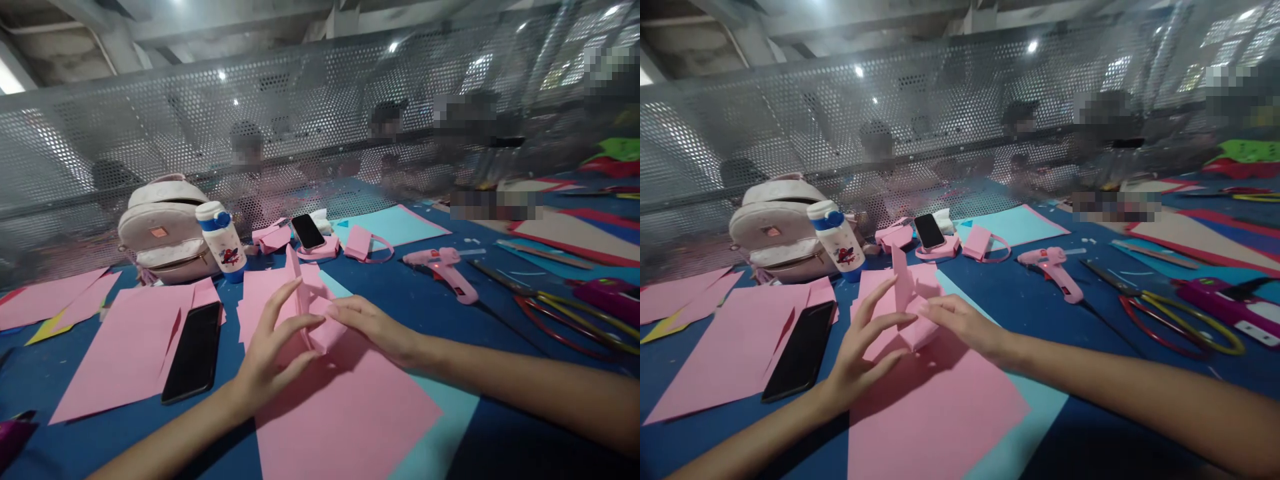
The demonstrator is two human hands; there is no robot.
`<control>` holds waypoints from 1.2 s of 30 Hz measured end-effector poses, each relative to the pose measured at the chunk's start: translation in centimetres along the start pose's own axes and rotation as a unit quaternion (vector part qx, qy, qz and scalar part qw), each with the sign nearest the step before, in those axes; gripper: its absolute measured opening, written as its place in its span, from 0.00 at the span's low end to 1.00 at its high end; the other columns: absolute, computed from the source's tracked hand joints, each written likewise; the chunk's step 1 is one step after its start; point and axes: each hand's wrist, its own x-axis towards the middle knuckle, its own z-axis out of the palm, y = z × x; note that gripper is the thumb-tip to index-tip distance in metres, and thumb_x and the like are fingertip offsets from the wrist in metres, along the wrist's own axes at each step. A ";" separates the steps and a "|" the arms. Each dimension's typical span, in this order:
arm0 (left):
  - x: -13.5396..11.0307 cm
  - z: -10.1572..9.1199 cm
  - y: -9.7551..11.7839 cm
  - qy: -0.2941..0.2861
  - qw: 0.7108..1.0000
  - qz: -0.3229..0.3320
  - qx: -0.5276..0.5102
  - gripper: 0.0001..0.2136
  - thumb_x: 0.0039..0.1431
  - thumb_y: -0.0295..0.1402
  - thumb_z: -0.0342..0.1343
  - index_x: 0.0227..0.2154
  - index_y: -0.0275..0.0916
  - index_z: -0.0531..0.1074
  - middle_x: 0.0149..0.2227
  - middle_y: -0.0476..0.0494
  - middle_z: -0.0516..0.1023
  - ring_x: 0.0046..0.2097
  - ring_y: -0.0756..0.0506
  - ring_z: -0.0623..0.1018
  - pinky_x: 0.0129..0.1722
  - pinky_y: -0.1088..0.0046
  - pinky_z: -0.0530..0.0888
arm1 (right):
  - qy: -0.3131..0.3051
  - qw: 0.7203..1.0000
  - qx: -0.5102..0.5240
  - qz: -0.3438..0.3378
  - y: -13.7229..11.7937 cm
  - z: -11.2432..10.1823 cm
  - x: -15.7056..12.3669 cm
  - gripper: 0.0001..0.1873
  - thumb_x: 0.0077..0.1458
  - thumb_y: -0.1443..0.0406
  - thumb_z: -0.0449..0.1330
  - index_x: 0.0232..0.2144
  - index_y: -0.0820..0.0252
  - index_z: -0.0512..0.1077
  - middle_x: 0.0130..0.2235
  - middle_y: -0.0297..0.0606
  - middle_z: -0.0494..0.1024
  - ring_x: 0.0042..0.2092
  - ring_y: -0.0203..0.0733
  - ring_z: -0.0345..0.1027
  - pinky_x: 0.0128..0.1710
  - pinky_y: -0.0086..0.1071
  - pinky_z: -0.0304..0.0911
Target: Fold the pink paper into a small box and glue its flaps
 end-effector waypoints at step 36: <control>0.3 -1.2 1.4 -0.040 0.982 -0.155 -0.101 0.31 0.69 0.40 0.53 0.70 0.58 0.47 0.74 0.50 0.40 0.74 0.38 0.43 0.71 0.56 0.48 | -0.053 0.883 0.413 0.214 -2.1 -0.2 0.5 0.19 0.72 0.67 0.43 0.54 0.71 0.68 0.41 0.46 0.83 0.40 0.37 0.80 0.46 0.29 0.73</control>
